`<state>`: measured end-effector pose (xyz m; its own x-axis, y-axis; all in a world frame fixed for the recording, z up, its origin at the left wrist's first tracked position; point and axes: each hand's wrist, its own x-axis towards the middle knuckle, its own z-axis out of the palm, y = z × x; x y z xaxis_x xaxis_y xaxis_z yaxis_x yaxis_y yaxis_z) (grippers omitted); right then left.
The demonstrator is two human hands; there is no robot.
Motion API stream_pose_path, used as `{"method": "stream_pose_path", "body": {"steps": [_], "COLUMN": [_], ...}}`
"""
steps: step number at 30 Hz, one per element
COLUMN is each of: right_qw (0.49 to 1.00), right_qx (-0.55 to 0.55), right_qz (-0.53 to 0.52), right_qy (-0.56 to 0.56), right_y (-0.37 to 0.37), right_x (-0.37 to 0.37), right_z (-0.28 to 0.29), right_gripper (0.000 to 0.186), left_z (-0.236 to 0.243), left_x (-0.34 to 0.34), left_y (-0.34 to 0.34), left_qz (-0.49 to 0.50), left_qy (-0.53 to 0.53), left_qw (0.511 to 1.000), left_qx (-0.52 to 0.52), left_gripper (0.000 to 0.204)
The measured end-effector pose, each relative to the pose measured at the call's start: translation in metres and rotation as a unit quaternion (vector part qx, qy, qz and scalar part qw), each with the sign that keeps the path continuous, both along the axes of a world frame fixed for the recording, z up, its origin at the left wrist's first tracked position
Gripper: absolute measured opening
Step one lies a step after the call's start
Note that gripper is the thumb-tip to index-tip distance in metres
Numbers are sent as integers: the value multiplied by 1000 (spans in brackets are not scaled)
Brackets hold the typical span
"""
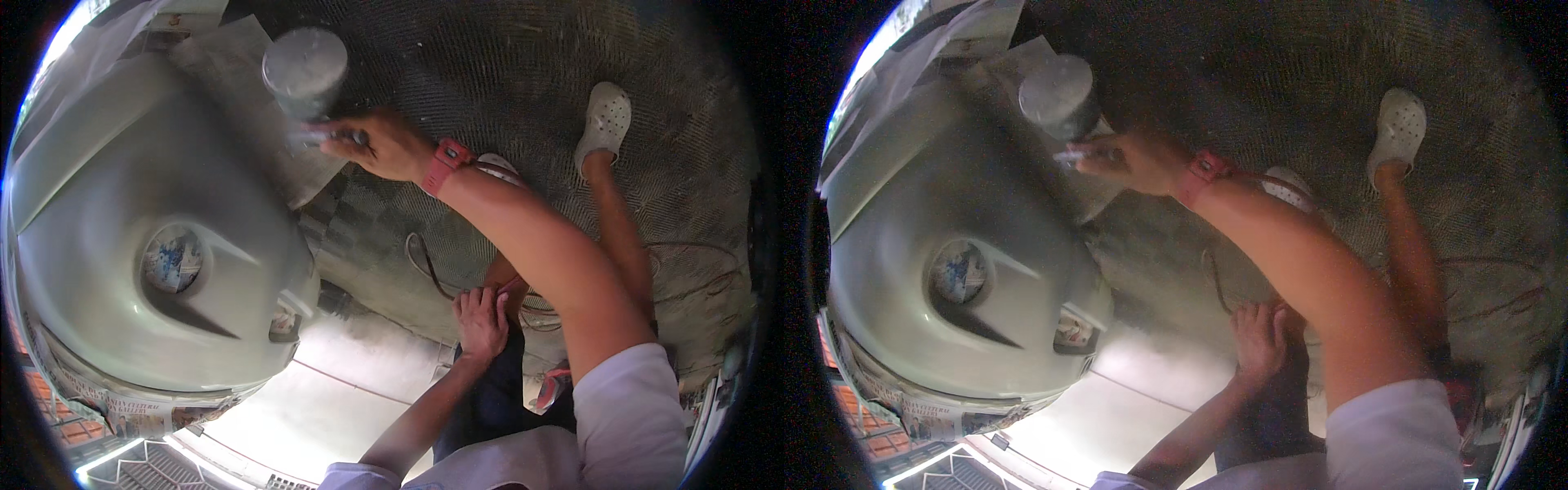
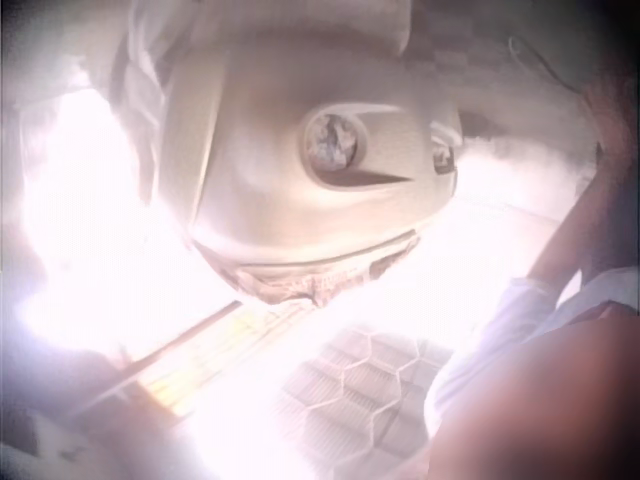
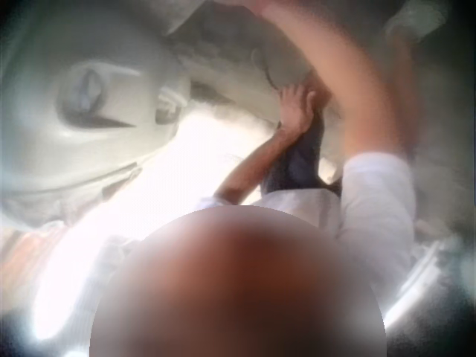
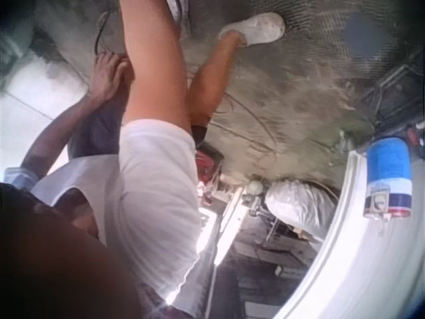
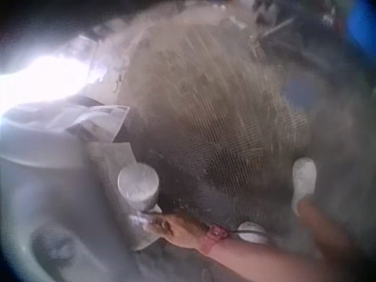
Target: The person uses a spray gun to apply paint to a car bumper that is masked with newspaper. They move around the bumper, spraying different sections in steady passes while holding the spray gun in one hand and occasionally adjusting position with the other.
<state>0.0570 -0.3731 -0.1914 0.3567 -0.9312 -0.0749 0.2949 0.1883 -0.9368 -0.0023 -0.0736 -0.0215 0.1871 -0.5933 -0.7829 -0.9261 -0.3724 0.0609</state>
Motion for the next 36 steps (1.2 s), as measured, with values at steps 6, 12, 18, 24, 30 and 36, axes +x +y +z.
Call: {"method": "stream_pose_path", "body": {"steps": [6, 12, 18, 24, 30, 36], "right_qw": [983, 1000, 998, 993, 980, 977], "right_qx": [12, 2, -2, -68, -120, -44], "right_qz": [180, 5, -56, -53, 108, 196], "right_qy": [-16, -25, 42, 82, 115, 67], "right_y": [49, 8, -91, -95, -41, -60], "right_x": [-24, -3, -17, -40, -104, -118], "right_z": [10, 6, 40, 67, 111, 148], "right_gripper": [50, 47, 48, 49, 52, 61], "left_z": [-1, -3, 0, -2, 4, 3], "left_x": [-4, -8, -10, -12, -14, -15], "left_y": [-4, -2, 4, -1, -7, -3], "left_qz": [-10, 9, 17, 8, -6, -25], "left_qy": [-9, 19, 13, 9, 5, 7], "left_qw": [1000, 999, 999, 1000, 1000, 999], "left_qx": [4, 30, 26, -23, 15, 22], "left_gripper": [29, 26, 28, 30, 31, 32]}}
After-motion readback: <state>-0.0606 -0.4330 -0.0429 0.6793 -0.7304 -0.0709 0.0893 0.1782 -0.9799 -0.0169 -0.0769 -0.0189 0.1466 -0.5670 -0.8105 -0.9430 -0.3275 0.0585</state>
